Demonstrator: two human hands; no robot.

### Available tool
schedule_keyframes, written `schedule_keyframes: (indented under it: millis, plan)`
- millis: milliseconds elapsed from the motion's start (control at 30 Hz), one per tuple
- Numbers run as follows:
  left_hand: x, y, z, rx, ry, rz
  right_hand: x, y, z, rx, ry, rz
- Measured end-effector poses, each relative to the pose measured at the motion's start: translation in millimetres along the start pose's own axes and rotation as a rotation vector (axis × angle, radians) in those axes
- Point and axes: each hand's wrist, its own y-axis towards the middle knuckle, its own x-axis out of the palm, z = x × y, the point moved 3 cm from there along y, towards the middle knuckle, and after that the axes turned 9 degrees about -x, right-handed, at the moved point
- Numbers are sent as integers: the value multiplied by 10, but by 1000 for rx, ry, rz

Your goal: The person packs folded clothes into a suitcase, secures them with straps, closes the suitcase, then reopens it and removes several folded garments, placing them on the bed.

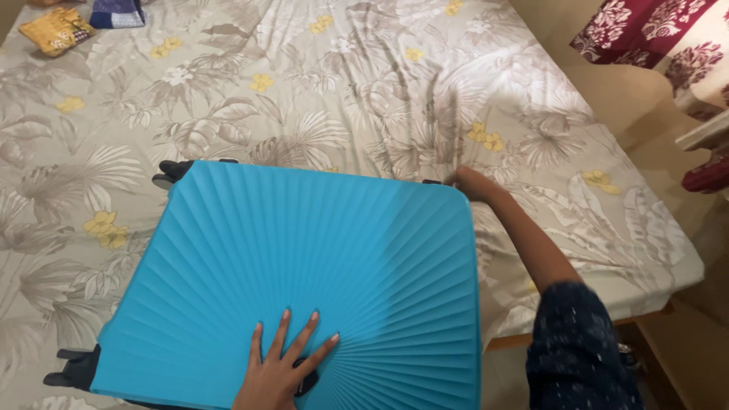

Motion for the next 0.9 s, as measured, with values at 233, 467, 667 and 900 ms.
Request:
schedule_keyframes:
  millis: [233, 467, 667, 900]
  plan:
    - [-379, 54, 157, -72, -112, -173, 371, -1419, -667, 110, 150, 541]
    - [-639, 52, 316, -11, -23, -130, 582, -2057, -1629, 170, -10, 764]
    - [-493, -90, 309, 109, -1, -30, 1053, -2748, -2511, 296, -50, 755]
    - [-287, -298, 388, 256, 250, 78, 1362, -3293, -3327, 406, -146, 728]
